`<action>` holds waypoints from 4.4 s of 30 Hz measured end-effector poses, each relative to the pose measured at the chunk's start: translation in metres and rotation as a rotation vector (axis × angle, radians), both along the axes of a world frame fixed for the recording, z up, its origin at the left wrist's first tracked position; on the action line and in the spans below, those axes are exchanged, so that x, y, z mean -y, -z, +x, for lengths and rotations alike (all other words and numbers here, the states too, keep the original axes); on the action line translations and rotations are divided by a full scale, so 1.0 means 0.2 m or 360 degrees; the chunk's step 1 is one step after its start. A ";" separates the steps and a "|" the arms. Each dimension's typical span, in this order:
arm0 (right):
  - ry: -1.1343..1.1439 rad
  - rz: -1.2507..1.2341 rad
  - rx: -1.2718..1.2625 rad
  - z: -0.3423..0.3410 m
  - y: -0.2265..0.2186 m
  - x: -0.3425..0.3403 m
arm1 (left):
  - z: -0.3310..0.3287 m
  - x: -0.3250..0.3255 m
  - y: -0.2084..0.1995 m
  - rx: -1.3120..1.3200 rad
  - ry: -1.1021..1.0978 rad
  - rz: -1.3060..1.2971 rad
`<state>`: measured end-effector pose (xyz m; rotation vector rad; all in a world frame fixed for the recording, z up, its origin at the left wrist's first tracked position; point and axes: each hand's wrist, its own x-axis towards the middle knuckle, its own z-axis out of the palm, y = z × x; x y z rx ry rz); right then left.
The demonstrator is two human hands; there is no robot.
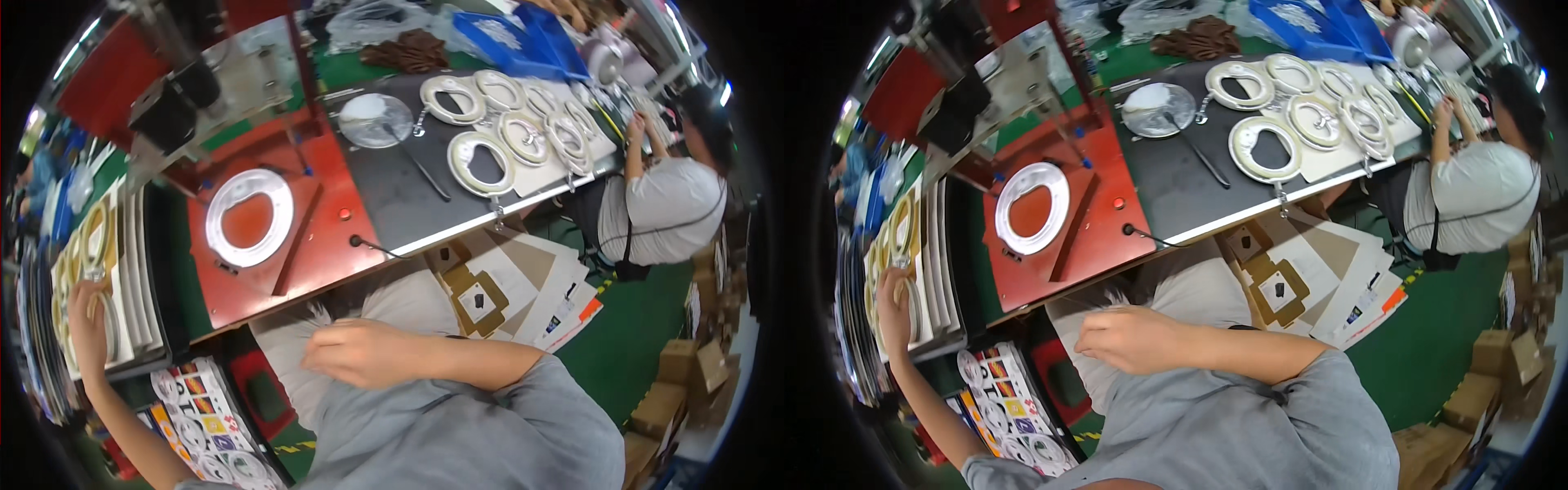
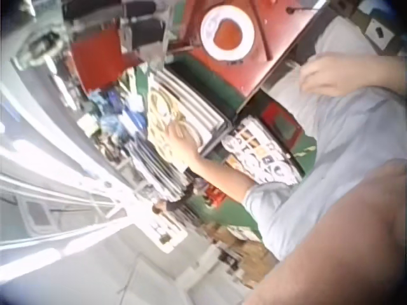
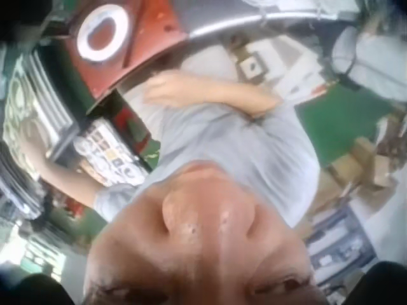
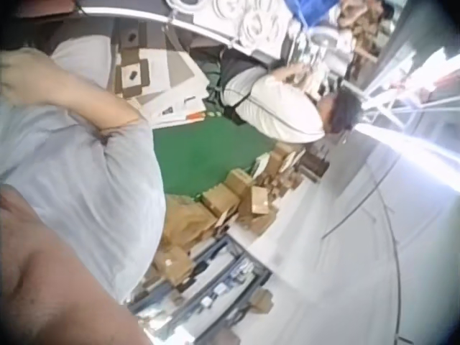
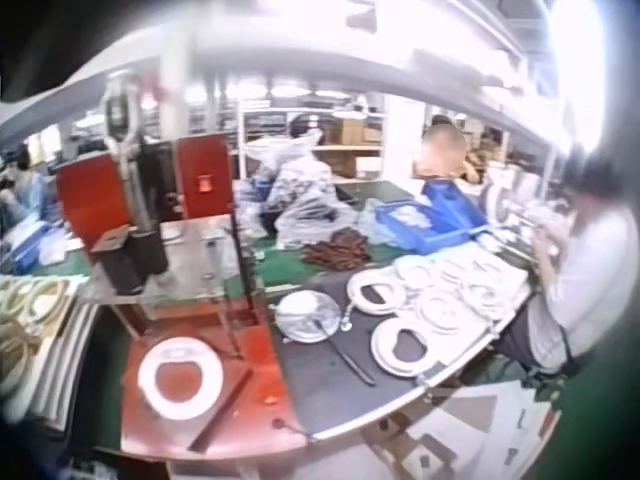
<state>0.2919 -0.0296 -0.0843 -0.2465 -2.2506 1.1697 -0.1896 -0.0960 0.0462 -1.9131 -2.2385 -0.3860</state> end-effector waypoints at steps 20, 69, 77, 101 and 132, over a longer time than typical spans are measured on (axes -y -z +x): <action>-0.0023 -0.1601 -0.0432 -0.11 -0.31 -0.08 | 1.22 0.08 0.40 0.1428 0.0405 0.0583; 0.1856 0.0690 0.0555 0.35 -0.03 -1.13 | 1.42 -0.08 0.71 0.2422 0.0364 0.0078; 0.1653 -0.0504 -0.0034 0.51 -0.23 -0.81 | 1.40 -0.03 0.64 0.2331 0.0347 0.0160; 0.0566 0.0147 0.0106 0.33 -0.51 -0.38 | 1.32 -0.19 0.33 0.1497 0.1096 0.1003; 0.1705 -0.0043 0.0155 0.49 -0.02 -0.78 | 1.22 -0.05 0.19 0.0974 0.1017 0.0500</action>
